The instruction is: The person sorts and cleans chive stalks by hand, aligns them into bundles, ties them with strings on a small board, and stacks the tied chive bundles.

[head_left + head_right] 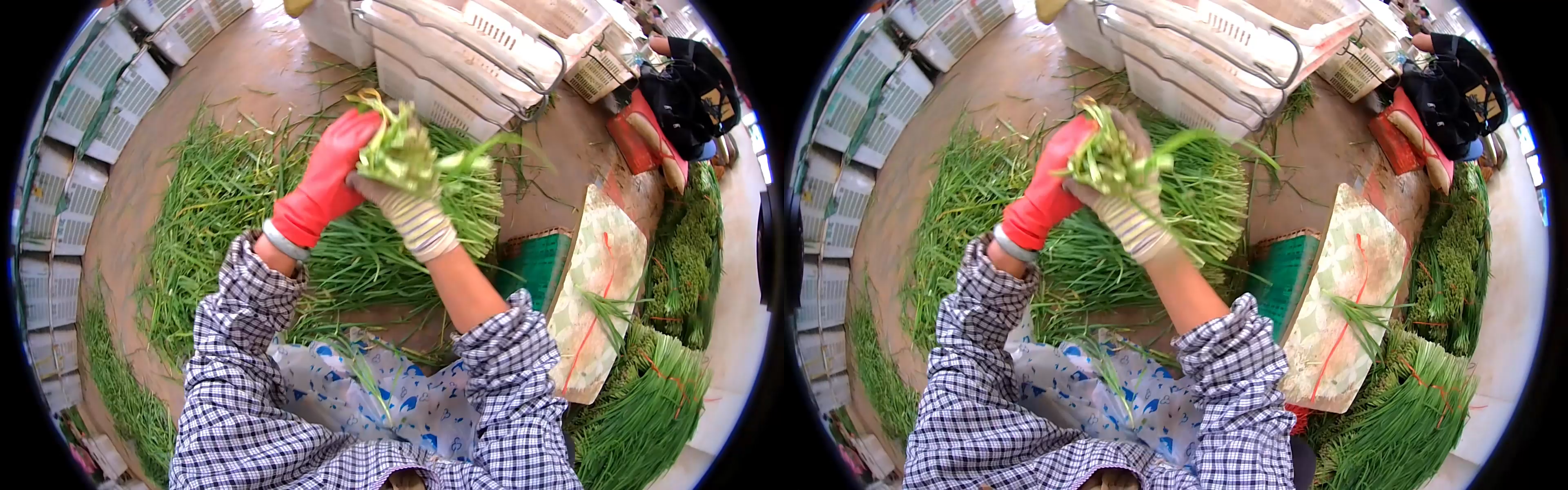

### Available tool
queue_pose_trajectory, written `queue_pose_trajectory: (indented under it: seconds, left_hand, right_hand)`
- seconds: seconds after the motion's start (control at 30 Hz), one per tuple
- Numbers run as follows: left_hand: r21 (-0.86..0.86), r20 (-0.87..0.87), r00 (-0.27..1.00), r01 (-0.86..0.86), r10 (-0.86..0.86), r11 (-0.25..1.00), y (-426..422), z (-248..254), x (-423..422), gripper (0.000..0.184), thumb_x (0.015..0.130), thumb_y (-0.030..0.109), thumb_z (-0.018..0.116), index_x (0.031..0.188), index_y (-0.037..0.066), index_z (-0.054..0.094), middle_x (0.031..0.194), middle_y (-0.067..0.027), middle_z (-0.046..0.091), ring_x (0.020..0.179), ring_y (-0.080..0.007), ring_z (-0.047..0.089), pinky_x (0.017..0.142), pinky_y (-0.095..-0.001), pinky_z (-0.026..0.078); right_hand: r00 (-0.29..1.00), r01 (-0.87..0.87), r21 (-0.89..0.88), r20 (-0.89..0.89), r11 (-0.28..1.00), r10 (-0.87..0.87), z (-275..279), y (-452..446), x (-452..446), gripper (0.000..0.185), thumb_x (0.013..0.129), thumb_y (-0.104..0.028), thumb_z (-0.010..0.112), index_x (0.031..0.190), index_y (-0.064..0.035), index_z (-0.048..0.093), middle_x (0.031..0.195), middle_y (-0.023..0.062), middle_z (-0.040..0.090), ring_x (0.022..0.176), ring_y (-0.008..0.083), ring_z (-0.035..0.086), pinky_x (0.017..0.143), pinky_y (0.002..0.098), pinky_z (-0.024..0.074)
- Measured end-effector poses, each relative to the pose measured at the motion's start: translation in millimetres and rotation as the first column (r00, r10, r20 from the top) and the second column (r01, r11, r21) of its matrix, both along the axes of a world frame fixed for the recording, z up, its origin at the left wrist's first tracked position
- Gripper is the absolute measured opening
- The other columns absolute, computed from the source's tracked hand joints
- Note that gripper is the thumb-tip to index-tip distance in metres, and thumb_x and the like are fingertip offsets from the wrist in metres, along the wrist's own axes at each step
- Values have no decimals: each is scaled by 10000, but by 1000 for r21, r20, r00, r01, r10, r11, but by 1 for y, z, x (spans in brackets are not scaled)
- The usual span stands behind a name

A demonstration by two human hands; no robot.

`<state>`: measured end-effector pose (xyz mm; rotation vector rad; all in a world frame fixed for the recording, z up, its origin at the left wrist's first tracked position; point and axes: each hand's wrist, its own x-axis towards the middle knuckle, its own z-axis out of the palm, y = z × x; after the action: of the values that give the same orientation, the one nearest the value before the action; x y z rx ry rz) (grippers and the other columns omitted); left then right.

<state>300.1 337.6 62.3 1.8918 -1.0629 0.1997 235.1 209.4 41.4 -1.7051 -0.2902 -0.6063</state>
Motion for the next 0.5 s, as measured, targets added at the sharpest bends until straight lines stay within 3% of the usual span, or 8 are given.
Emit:
queue_pose_trajectory:
  seconds: [0.07,0.13,0.2,0.23,0.27,0.37,0.43,0.5]
  left_hand:
    - [75,-29,999,-16,18,997,7,36,-4,656,676,242,723,1256,17,518,1253,-184,571,1194,-339,527,1095,-473,339]
    - [99,139,990,-23,9,995,11,95,-22,744,665,227,764,1314,21,463,1256,-171,562,1197,-328,521,1075,-432,360]
    - [158,309,951,-66,14,985,12,153,-58,619,775,181,754,1307,31,475,1249,-71,590,1177,-236,554,978,-388,463]
    - [139,310,950,-69,23,988,12,158,-69,619,775,181,754,1307,31,475,1249,-71,590,1177,-236,554,978,-388,463]
    - [-162,172,953,278,-250,947,13,164,-78,755,826,224,729,1420,79,286,1364,-142,471,1251,-221,487,1024,-352,417]
    - [-492,15,850,464,-526,736,13,158,-115,1011,851,319,729,1537,175,0,1560,-209,159,1425,-245,249,1139,-329,264]
    - [-788,-138,847,221,-514,574,-9,139,-150,766,711,134,802,1330,63,357,1251,-110,487,1200,-225,469,1025,-353,392]
    - [-868,-371,785,-103,-496,485,-14,107,-178,640,662,9,827,1214,16,503,1107,-46,603,1085,-182,552,957,-344,451]
  right_hand:
    - [977,191,-517,20,834,-211,80,5,-8,791,746,-338,773,1390,-122,369,1290,80,560,1183,241,531,1020,392,401]
    - [979,185,-510,20,840,-203,145,3,-22,731,753,-343,753,1353,-90,421,1216,131,610,1116,284,586,922,372,494]
    - [995,92,-256,-13,962,-98,199,-1,-46,754,745,-347,753,1359,-78,409,1189,166,620,1094,320,600,900,370,501]
    - [999,48,-47,-15,998,-49,226,-2,-63,568,761,-281,740,1218,-53,494,1053,138,636,954,275,618,810,347,523]
    - [1000,1,170,-24,985,3,250,-1,-79,385,777,-215,728,1078,-27,580,917,110,652,814,230,635,721,324,545]
    - [989,-138,426,9,894,148,272,27,-118,171,795,-82,694,939,5,664,786,44,656,693,143,638,633,275,532]
    - [966,-102,186,-216,977,142,271,35,-116,207,805,-103,705,980,4,670,814,35,669,711,126,629,655,252,514]
    - [897,-232,91,-366,968,249,255,63,-121,541,844,-164,704,1336,-43,514,1090,66,667,917,113,629,772,226,497]
